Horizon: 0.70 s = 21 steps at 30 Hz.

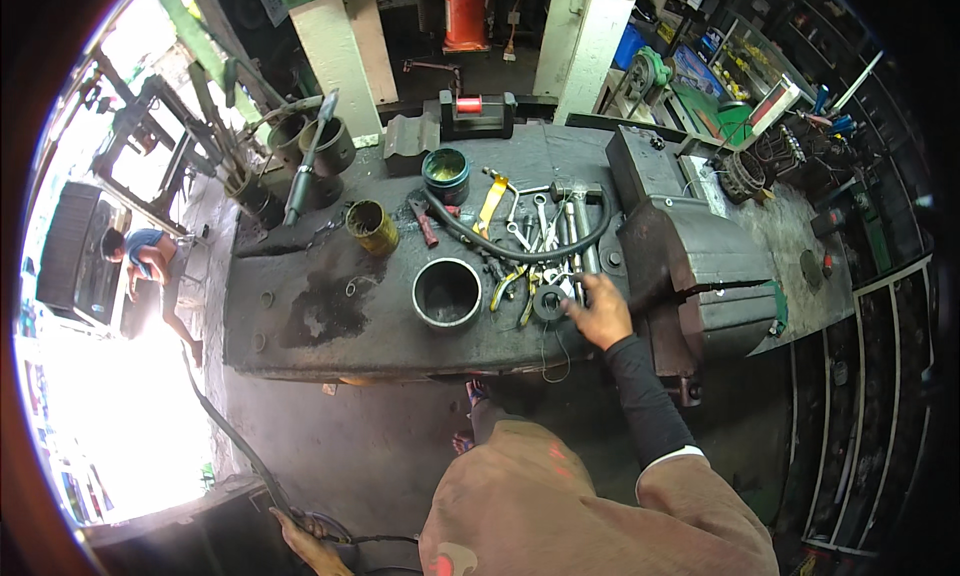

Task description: The person handles a black cable and a flexible corrugated tube on a workbench, aligning and fitting the tube over the cable. They then pick up a wrench and continue adjusting the cable assembly.

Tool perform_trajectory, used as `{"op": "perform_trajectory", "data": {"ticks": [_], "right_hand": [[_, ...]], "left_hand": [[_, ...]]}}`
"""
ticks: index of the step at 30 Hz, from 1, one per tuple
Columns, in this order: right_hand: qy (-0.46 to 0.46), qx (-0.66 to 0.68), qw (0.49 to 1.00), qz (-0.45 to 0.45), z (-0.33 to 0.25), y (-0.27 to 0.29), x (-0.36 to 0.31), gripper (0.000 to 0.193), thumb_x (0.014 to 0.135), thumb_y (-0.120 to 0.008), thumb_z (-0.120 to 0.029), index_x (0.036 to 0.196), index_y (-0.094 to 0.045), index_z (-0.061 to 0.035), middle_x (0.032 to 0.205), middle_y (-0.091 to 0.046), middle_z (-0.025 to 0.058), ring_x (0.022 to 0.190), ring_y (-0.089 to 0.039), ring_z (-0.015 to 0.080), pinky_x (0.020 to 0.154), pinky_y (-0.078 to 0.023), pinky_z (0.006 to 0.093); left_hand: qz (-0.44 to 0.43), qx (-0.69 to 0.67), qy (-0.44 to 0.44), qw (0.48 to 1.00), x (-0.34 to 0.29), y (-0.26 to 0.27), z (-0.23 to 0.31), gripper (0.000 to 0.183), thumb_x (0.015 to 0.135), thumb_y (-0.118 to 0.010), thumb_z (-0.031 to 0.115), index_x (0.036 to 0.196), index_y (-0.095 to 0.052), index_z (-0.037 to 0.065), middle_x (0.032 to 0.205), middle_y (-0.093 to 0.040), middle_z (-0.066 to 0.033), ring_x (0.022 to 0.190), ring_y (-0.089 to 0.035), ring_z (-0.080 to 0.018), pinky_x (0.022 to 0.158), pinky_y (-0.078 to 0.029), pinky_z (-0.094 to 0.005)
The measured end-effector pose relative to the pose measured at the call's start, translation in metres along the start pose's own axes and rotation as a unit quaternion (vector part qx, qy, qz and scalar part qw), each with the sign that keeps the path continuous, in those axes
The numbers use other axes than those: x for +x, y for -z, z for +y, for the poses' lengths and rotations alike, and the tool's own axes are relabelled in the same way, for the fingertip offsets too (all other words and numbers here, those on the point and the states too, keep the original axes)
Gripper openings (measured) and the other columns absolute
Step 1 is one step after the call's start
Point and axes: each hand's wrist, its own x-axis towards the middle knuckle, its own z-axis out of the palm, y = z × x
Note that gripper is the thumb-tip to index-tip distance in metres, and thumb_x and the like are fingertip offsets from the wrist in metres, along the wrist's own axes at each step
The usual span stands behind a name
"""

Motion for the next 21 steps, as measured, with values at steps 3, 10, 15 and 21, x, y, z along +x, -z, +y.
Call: {"op": "perform_trajectory", "data": {"ticks": [3,10,15,21], "right_hand": [[0.065,-0.111,0.991,-0.032,-0.016,-0.018,-0.01,0.076,0.076,-0.087,-0.027,0.142,-0.053,-0.0103,0.134,-0.056,0.0198,0.12,-0.057,0.04,0.1,-0.049,0.0475],[0.009,-0.136,0.988,-0.079,-0.033,-0.03,-0.008,0.08,0.071,-0.086,-0.024,0.141,-0.052,-0.0063,0.133,-0.056,0.0181,0.121,-0.054,0.0371,0.101,-0.046,0.0473],[0.074,-0.043,0.995,-0.041,-0.055,-0.04,-0.005,0.083,0.068,-0.086,-0.023,0.142,-0.053,-0.006,0.136,-0.055,0.019,0.122,-0.053,0.0376,0.102,-0.043,0.0489],[0.105,-0.049,0.989,-0.094,-0.081,-0.074,0.014,0.082,0.077,-0.084,-0.023,0.15,-0.048,-0.0129,0.14,-0.053,0.0176,0.126,-0.052,0.0381,0.105,-0.043,0.0483]], "left_hand": [[0.023,0.056,-0.011,0.998,0.008,-0.011,-0.003,0.054,0.097,-0.059,0.066,0.077,-0.051,0.017,0.062,-0.037,0.0066,0.049,-0.03,-0.0065,0.046,-0.025,-0.026],[0.091,0.082,-0.002,0.992,0.033,-0.026,-0.008,0.056,0.097,-0.059,0.068,0.075,-0.047,0.018,0.059,-0.032,0.0073,0.049,-0.03,-0.0077,0.046,-0.027,-0.028],[0.112,0.067,0.009,0.991,0.066,-0.024,-0.018,0.057,0.095,-0.059,0.07,0.074,-0.047,0.019,0.058,-0.033,0.0068,0.049,-0.032,-0.0091,0.046,-0.029,-0.0278],[0.11,0.055,0.044,0.991,0.107,-0.037,-0.025,0.054,0.096,-0.058,0.069,0.084,-0.057,0.015,0.063,-0.04,0.0053,0.051,-0.035,-0.0095,0.046,-0.03,-0.0284]]}}
